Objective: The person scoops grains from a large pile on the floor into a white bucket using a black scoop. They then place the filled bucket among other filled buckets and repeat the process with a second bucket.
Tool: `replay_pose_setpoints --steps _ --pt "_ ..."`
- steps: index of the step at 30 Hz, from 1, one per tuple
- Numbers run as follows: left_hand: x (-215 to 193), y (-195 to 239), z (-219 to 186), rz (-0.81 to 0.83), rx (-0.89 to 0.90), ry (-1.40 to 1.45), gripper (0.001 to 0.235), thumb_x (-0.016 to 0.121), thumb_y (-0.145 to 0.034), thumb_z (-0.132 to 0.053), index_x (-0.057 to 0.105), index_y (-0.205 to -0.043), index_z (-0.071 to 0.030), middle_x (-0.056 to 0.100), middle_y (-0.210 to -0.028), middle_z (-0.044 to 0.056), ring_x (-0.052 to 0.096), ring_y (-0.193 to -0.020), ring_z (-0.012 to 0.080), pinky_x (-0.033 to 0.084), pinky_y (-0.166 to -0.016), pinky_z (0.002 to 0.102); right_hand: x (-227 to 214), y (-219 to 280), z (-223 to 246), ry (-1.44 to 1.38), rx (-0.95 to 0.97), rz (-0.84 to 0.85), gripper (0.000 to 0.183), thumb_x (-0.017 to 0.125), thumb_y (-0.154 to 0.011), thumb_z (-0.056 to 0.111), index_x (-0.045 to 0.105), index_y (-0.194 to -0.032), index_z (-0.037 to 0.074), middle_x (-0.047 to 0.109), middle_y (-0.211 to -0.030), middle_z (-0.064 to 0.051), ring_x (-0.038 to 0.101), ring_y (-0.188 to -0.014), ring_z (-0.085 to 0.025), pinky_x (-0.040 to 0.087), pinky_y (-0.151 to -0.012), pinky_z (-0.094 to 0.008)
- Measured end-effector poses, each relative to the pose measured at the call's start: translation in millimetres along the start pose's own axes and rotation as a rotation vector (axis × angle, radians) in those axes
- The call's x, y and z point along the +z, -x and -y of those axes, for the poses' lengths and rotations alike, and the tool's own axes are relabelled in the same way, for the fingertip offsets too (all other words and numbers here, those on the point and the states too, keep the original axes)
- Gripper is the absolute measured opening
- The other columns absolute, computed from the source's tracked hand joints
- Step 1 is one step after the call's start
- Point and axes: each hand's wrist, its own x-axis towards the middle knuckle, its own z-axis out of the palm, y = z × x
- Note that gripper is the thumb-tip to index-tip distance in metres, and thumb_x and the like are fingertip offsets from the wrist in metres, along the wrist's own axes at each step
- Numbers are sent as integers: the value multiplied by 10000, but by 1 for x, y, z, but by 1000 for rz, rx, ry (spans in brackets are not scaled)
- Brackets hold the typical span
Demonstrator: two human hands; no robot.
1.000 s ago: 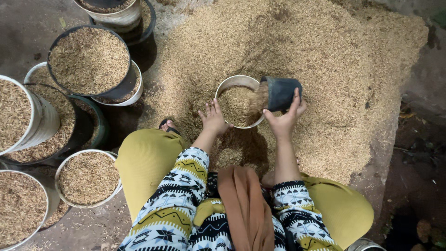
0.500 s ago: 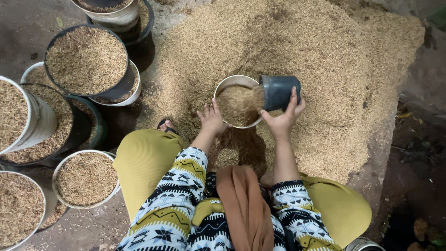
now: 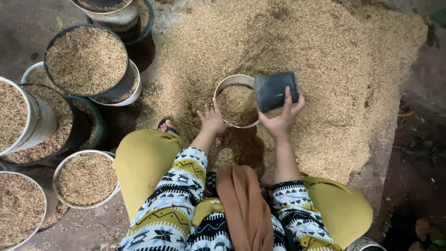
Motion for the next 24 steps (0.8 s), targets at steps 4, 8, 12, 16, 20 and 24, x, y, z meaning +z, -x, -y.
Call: replay_pose_setpoints --steps 4,8,12,16,20,24 --pt "3 -2 3 1 -6 7 1359 826 -799 -527 -124 -1616 0 274 -1652 243 119 -1560 430 0 -1186 725 3 1 -4 -30 -10 -15 1190 1035 -503 249 458 -1535 113 252 -1476 -303 307 -1398 -545 292 -1166 -619" --pt "5 -4 9 16 17 77 1369 838 -796 -498 -143 -1613 -3 243 -1658 262 105 -1561 442 5 -1192 719 -2 0 -16 -154 220 -108 1241 1051 -587 249 344 -1606 218 197 -1504 -272 315 -1414 -528 398 -1118 -610" --pt "7 -8 13 48 37 113 1382 843 -794 -486 -162 -1603 10 211 -1667 266 91 -1563 442 -14 -1195 714 3 -3 -66 -13 780 -348 1157 1050 -661 324 347 -1580 323 261 -1408 -327 427 -1339 -561 455 -1069 -650" --pt "8 -13 16 79 27 116 1382 844 -800 -473 -173 -1597 18 201 -1672 264 94 -1567 430 -22 -1196 709 7 34 -107 244 1083 -293 1097 1038 -588 402 429 -1495 301 350 -1341 -294 489 -1259 -555 462 -998 -670" --pt "9 -19 16 104 24 101 1366 820 -827 -468 -209 -1583 18 193 -1666 280 71 -1571 419 -30 -1191 709 32 53 -115 359 1293 10 1148 955 -640 444 294 -1569 305 250 -1438 -322 388 -1317 -609 396 -1019 -717" --pt "7 -18 14 112 30 67 1377 821 -821 -484 -205 -1582 28 183 -1665 291 86 -1572 417 -13 -1192 713 74 65 -145 227 1384 257 1129 861 -658 654 267 -1572 364 278 -1481 -302 488 -1264 -598 409 -1013 -718"
